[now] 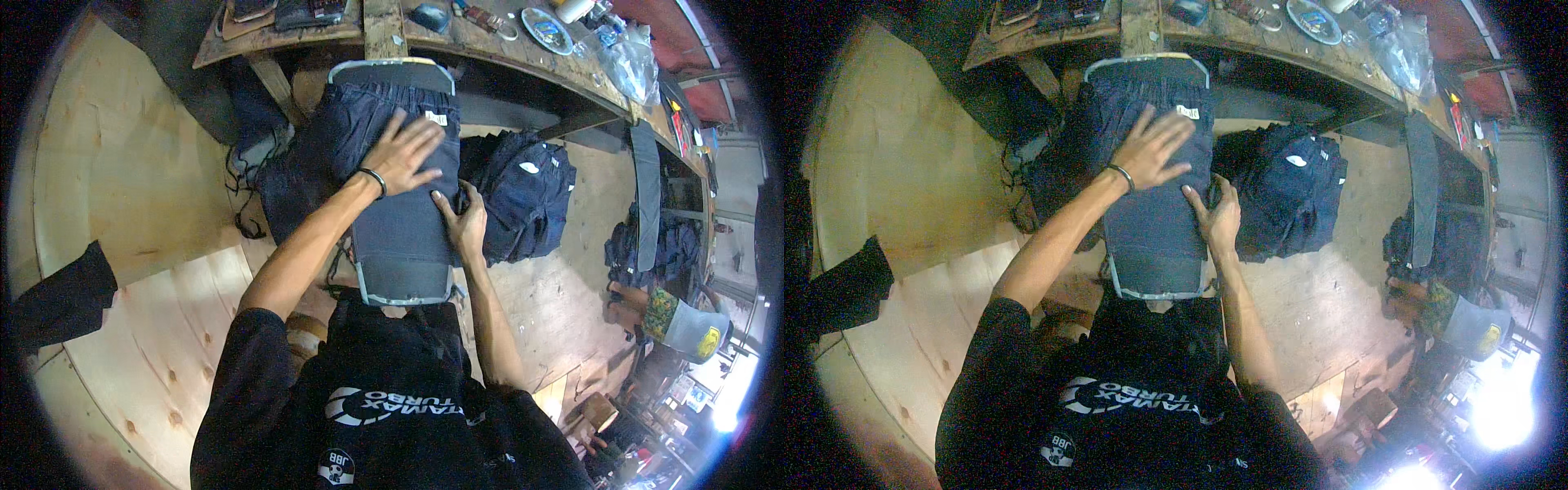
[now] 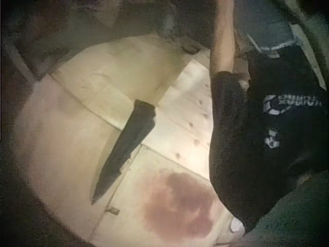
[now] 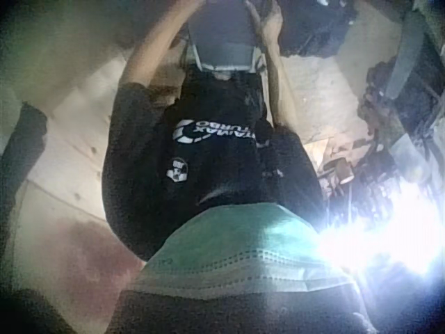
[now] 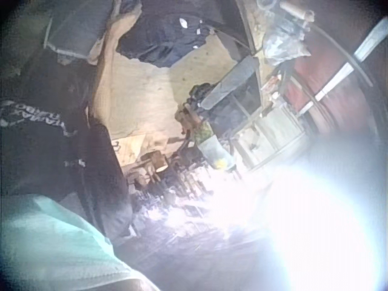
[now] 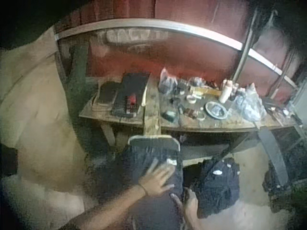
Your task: The person irons a pair of dark blue shorts on a small ironing board. They repeatedly smooth the fabric, flip the shorts, and press different sections with a handheld iron. The person handles the shorts one at a time and places them aside after ironing.
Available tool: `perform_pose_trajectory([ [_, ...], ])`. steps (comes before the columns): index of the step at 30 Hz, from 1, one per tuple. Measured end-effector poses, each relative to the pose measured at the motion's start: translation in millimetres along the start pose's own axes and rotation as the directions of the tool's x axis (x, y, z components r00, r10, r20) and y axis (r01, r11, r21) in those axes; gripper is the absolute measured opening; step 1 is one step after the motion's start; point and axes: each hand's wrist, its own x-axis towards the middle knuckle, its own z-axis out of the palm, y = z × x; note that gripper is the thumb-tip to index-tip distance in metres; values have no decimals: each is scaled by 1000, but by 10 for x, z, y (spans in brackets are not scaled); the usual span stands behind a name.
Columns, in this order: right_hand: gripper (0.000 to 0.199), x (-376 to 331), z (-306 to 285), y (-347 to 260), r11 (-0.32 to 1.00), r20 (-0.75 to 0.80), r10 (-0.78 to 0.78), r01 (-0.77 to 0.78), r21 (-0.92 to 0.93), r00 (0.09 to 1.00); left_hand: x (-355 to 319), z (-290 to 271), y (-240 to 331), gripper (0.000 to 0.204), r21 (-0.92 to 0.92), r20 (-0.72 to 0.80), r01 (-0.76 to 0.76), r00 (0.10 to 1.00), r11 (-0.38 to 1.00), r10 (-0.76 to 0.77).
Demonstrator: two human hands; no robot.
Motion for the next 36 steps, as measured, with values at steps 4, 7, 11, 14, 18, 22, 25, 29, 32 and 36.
perform_pose_trajectory([
  [4,72,2,103,11,992,-137,-105,94,-85,985,456,-323,116,89,-42,527,150,843,988,-105],
  [7,68,42,83,-18,989,-155,-142,131,-74,978,726,-493,304,85,69,838,92,535,993,-108],
  [11,69,-9,71,32,976,-177,-213,199,-90,961,903,-604,398,76,445,787,-59,503,894,-358],
  [14,75,46,110,84,984,-148,-169,158,-85,974,846,-597,265,80,433,640,19,697,901,-323],
  [18,87,174,30,28,999,-50,-40,41,18,998,458,-449,22,45,263,386,31,913,964,-134],
  [22,88,-6,-206,-152,990,-165,-105,118,74,981,-45,-122,-9,44,138,-280,-57,955,989,95],
  [25,84,-353,-247,-289,864,76,-471,442,241,879,-138,94,-80,97,-35,-410,184,894,982,-182],
  [29,93,-399,89,-493,435,497,-828,856,280,258,15,170,-341,139,-226,-180,523,806,822,-563],
  [32,90,107,343,-686,475,655,-745,789,389,126,101,113,-527,141,-150,-117,512,840,846,-530],
  [36,81,669,468,-794,748,711,-621,522,410,330,170,78,-667,146,-190,-149,467,856,864,-495],
])
